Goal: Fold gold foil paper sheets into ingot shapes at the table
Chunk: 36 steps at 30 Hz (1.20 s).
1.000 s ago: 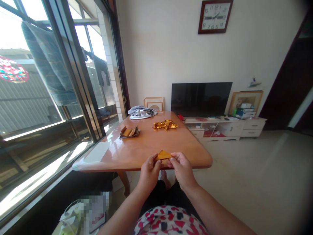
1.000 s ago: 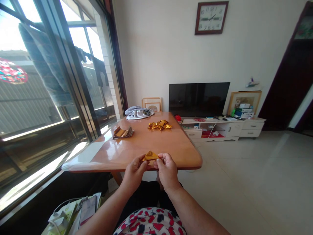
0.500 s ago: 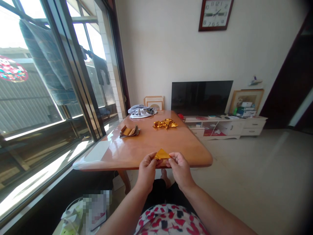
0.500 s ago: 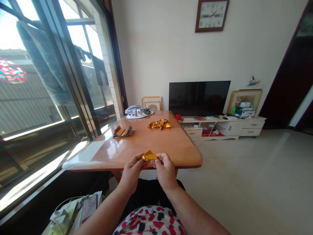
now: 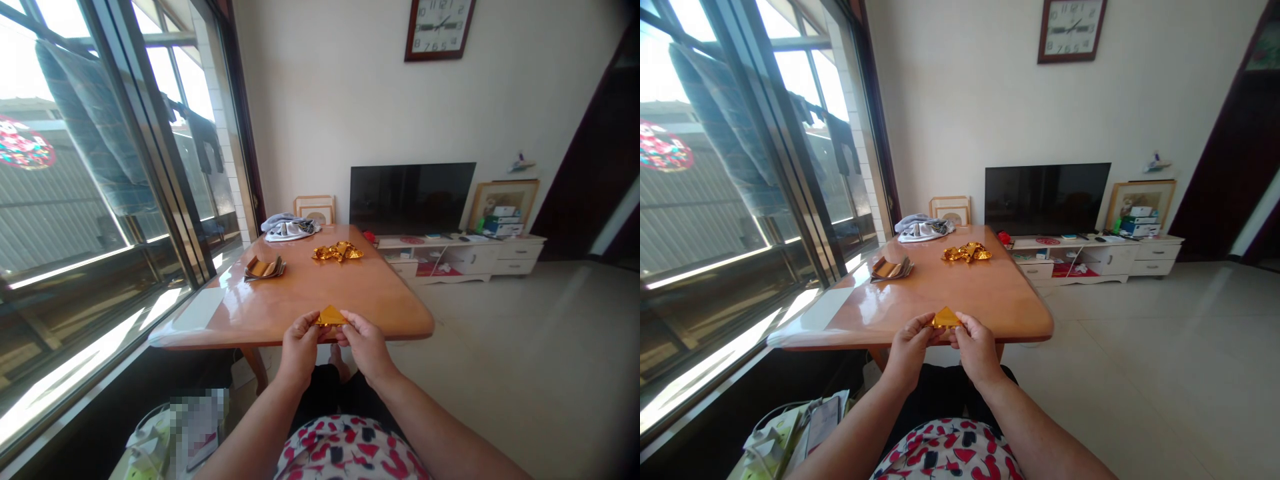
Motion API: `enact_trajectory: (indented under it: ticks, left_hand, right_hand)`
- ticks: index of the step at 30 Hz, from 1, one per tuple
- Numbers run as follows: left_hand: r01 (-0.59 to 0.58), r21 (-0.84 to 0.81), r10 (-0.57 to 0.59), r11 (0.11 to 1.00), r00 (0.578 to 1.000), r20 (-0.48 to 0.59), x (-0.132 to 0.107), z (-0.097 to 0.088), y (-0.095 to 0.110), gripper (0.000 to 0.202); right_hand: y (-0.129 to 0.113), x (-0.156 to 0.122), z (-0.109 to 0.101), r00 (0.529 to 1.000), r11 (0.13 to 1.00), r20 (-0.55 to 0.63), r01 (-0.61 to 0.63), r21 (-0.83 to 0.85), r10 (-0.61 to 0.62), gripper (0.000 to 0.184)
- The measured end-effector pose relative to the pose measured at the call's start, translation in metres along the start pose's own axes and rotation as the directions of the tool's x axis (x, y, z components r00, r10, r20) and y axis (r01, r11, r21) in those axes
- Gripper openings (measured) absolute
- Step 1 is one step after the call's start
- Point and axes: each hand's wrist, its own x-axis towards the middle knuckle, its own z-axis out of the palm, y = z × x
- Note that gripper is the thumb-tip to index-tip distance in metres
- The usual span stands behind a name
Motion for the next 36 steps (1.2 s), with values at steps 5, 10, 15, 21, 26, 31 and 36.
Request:
enact_trajectory:
  ticks: [5,10,15,21,26,31,36]
  left_hand:
    - [0.005,0.002,-0.005,1.000,1.000,0.015,0.002,0.000,-0.001,0.036]
    - [-0.013,0.012,0.013,1.000,0.999,0.034,0.002,-0.001,-0.002,0.036]
    - [-0.033,0.046,0.032,0.998,0.999,0.037,0.004,-0.003,-0.005,0.036]
    - [-0.008,0.030,0.007,1.000,0.999,0.034,0.006,-0.004,-0.008,0.037]
    - [-0.008,0.032,0.007,0.999,0.999,0.036,0.003,-0.003,-0.004,0.034]
    - [-0.010,0.049,0.009,0.999,1.000,0.025,0.001,-0.002,-0.002,0.031]
    - [-0.007,0.046,0.006,0.999,0.999,0.033,0.003,-0.003,-0.005,0.033]
  right_hand:
    - [-0.005,0.000,0.000,1.000,0.999,0.008,0.021,-0.047,-0.020,0.047]
    - [-0.010,-0.001,0.000,1.000,0.996,0.004,0.030,-0.082,-0.029,0.046]
    - [-0.010,-0.002,0.001,0.999,0.995,-0.023,0.041,-0.089,-0.044,0.043]
    - [-0.009,-0.003,0.002,0.999,0.998,-0.020,0.043,-0.051,-0.044,0.041]
    - [-0.006,-0.002,0.002,0.999,0.997,-0.016,0.049,-0.055,-0.050,0.041]
    - [-0.004,-0.002,0.003,0.998,0.997,-0.019,0.056,-0.059,-0.057,0.041]
    - [-0.003,-0.002,0.002,0.997,0.993,0.000,0.071,-0.092,-0.072,0.042]
